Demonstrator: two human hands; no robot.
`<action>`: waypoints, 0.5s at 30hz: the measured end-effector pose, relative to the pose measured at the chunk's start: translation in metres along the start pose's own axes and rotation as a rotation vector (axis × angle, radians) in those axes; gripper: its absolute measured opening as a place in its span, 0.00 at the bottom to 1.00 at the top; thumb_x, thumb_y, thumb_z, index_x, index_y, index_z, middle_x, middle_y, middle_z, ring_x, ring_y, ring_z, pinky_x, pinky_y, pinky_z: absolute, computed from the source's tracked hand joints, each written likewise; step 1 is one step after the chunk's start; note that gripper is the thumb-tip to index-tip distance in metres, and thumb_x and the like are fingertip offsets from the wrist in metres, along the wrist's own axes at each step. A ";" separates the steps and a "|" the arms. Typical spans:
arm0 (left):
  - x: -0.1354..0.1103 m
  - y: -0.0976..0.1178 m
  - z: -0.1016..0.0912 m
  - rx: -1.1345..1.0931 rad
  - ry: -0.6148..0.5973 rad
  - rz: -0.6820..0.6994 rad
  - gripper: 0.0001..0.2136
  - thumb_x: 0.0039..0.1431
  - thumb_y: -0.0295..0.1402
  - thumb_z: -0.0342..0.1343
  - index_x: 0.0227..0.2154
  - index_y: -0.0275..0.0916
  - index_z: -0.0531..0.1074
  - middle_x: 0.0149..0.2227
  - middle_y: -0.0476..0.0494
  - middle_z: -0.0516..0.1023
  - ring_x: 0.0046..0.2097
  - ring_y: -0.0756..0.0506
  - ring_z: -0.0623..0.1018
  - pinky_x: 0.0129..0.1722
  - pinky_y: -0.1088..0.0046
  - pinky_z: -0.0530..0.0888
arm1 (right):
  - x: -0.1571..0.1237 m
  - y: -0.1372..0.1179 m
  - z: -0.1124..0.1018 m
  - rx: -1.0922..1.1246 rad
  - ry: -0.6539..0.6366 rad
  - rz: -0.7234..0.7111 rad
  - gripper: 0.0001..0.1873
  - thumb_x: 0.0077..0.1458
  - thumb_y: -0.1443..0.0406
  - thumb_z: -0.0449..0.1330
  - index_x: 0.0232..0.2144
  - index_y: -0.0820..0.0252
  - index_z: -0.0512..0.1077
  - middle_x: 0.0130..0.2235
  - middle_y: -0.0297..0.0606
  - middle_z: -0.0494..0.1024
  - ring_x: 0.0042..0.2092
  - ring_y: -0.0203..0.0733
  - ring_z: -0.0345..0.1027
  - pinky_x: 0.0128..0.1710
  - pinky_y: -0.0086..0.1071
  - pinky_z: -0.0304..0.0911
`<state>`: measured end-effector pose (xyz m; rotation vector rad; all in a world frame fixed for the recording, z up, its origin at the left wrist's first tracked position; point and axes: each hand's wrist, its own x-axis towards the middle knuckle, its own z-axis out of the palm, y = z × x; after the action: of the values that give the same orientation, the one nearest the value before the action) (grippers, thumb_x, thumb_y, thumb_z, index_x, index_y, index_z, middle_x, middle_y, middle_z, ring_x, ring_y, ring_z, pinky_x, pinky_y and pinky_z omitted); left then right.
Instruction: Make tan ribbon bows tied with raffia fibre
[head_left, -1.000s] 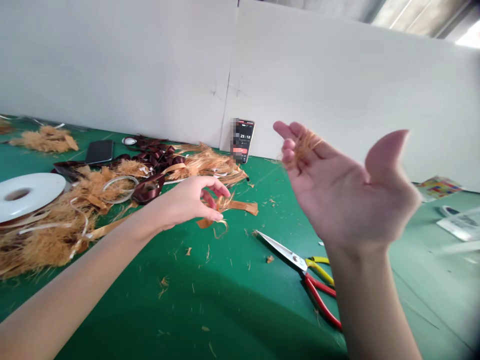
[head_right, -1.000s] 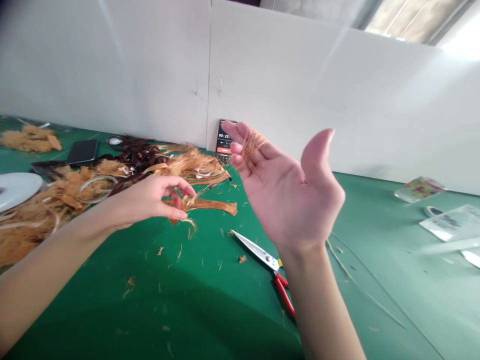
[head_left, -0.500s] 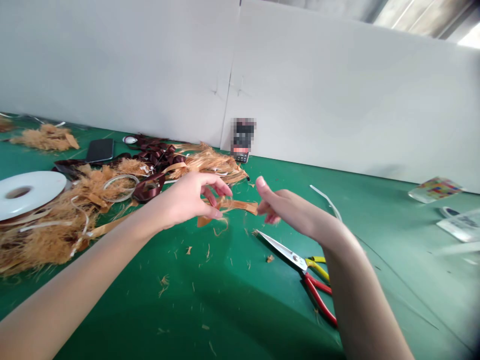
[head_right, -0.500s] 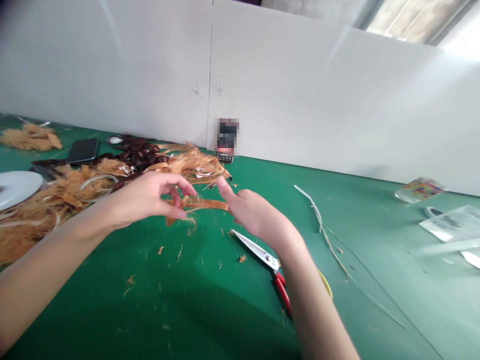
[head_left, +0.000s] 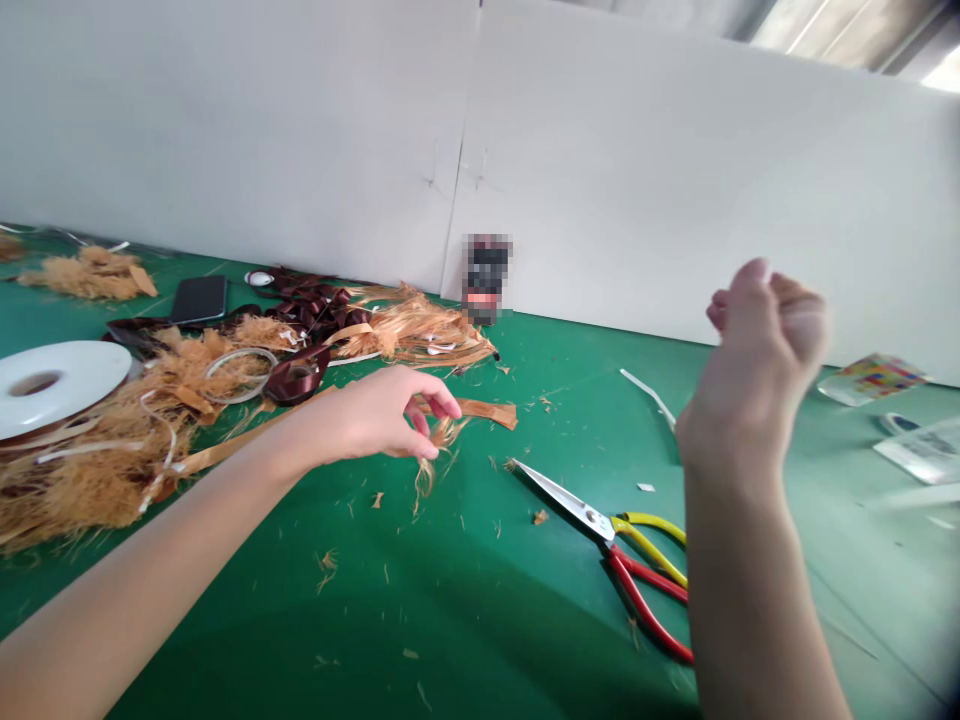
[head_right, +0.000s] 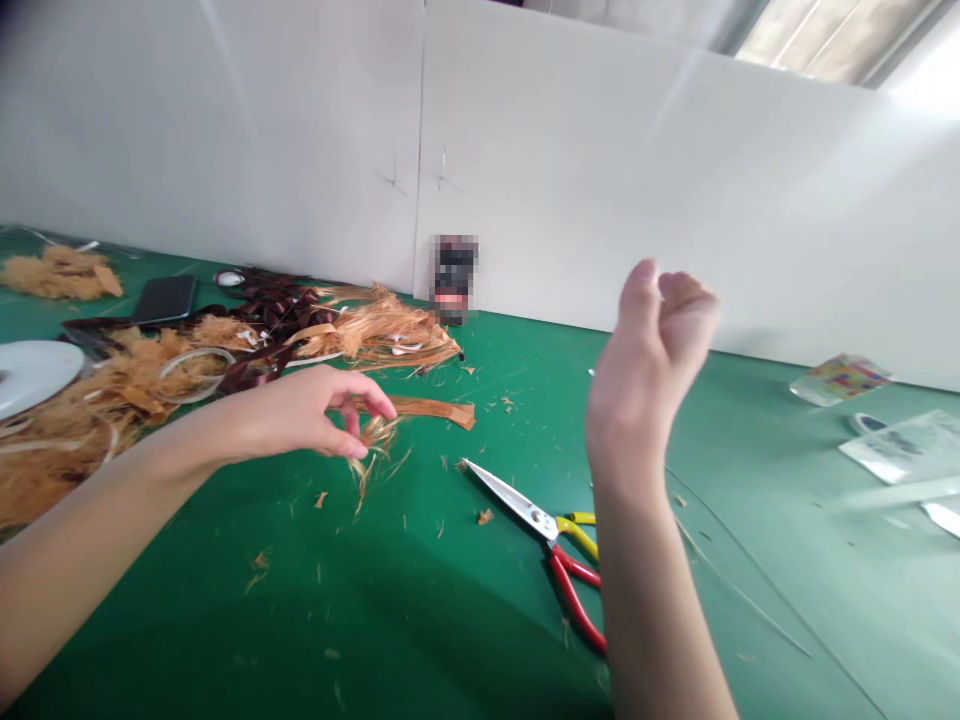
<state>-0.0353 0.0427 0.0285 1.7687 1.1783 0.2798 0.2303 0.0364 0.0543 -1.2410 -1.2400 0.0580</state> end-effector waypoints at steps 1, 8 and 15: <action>0.000 0.000 0.000 -0.034 0.031 0.022 0.18 0.43 0.31 0.63 0.41 0.41 0.76 0.35 0.44 0.77 0.34 0.45 0.77 0.28 0.73 0.72 | -0.001 -0.006 0.000 0.057 0.156 0.015 0.11 0.59 0.53 0.52 0.35 0.52 0.63 0.42 0.45 0.71 0.50 0.55 0.67 0.50 0.50 0.59; -0.001 0.003 -0.004 -0.564 0.189 0.089 0.20 0.47 0.27 0.65 0.46 0.39 0.72 0.52 0.41 0.73 0.47 0.45 0.76 0.42 0.73 0.75 | -0.027 -0.050 0.013 0.237 0.009 -0.062 0.06 0.58 0.61 0.59 0.29 0.54 0.69 0.34 0.39 0.77 0.34 0.43 0.71 0.33 0.38 0.64; -0.003 0.013 0.003 -0.944 0.355 0.114 0.13 0.50 0.20 0.63 0.39 0.36 0.74 0.44 0.47 0.73 0.41 0.52 0.76 0.41 0.80 0.74 | -0.045 -0.057 0.019 0.097 -0.529 -0.092 0.08 0.55 0.61 0.63 0.26 0.57 0.71 0.26 0.32 0.74 0.27 0.35 0.63 0.26 0.32 0.59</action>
<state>-0.0274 0.0376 0.0386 0.9594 0.9331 1.0592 0.1662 -0.0027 0.0618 -1.1163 -1.7261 0.3955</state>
